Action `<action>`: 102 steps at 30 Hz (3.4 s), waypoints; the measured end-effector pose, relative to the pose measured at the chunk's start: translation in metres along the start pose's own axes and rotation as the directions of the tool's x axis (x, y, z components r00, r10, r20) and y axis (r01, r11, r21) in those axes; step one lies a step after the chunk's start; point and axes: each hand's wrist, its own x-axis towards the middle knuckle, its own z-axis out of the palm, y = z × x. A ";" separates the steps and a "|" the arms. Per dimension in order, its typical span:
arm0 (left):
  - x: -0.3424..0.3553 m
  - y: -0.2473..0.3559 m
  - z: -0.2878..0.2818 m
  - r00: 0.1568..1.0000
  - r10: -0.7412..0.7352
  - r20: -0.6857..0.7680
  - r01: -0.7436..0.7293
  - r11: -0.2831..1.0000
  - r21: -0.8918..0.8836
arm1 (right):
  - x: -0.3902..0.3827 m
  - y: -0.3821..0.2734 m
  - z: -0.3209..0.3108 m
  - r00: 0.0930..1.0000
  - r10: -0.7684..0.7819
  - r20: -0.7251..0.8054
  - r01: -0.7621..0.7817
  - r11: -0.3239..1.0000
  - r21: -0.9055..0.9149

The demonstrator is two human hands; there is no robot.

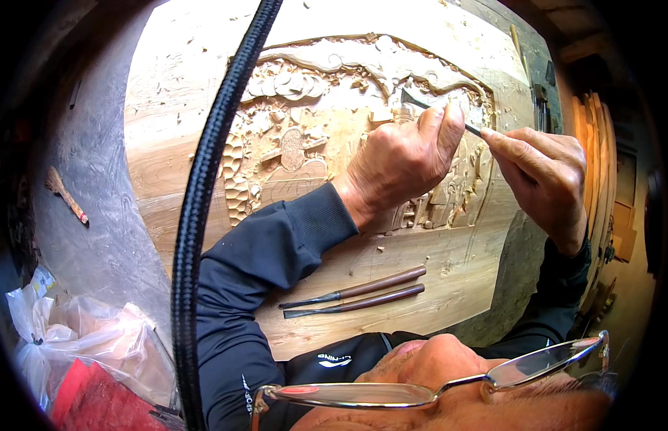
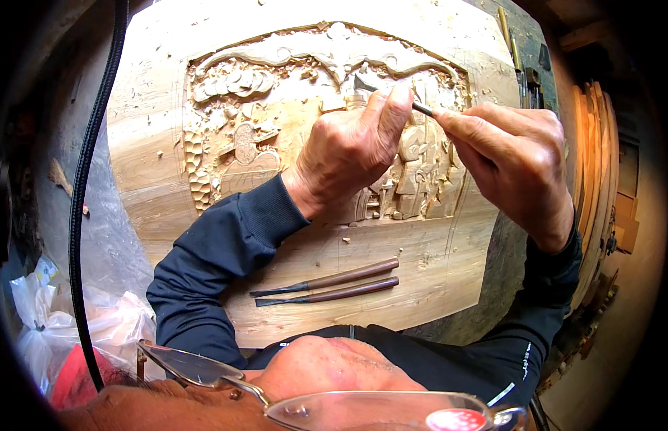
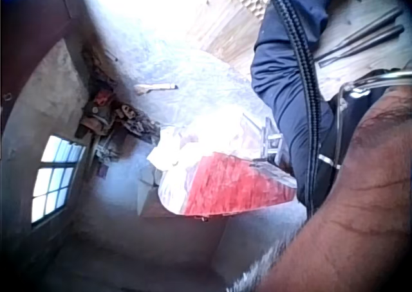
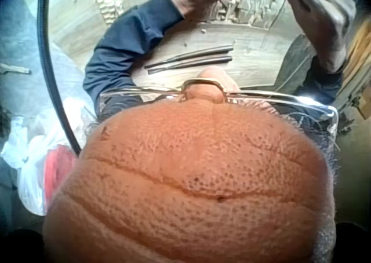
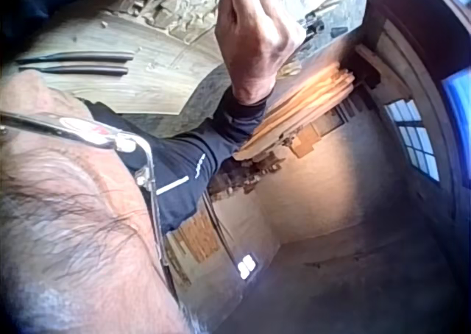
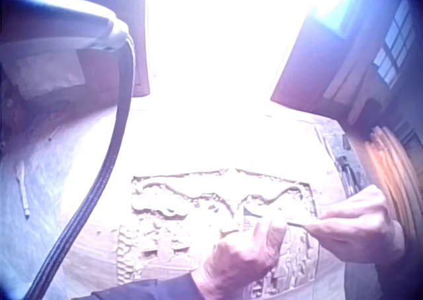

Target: The person carves a wooden relief sculpture using various chisels and a mallet. They use a chisel and mallet to remove material and refine the details of a figure in the wood.

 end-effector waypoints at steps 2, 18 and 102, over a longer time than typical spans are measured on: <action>0.000 -0.001 0.000 1.000 -0.005 -0.005 0.005 1.000 0.000 | 0.004 -0.001 0.003 0.999 0.028 0.030 -0.030 0.999 0.035; -0.001 0.001 -0.007 0.999 0.009 -0.031 -0.009 1.000 0.000 | 0.008 -0.025 -0.003 0.990 0.139 -0.007 -0.139 0.990 0.017; 0.003 0.006 -0.046 0.900 0.434 0.036 -0.432 0.901 -0.043 | -0.123 -0.056 0.007 0.680 0.730 -0.072 -0.098 0.187 0.977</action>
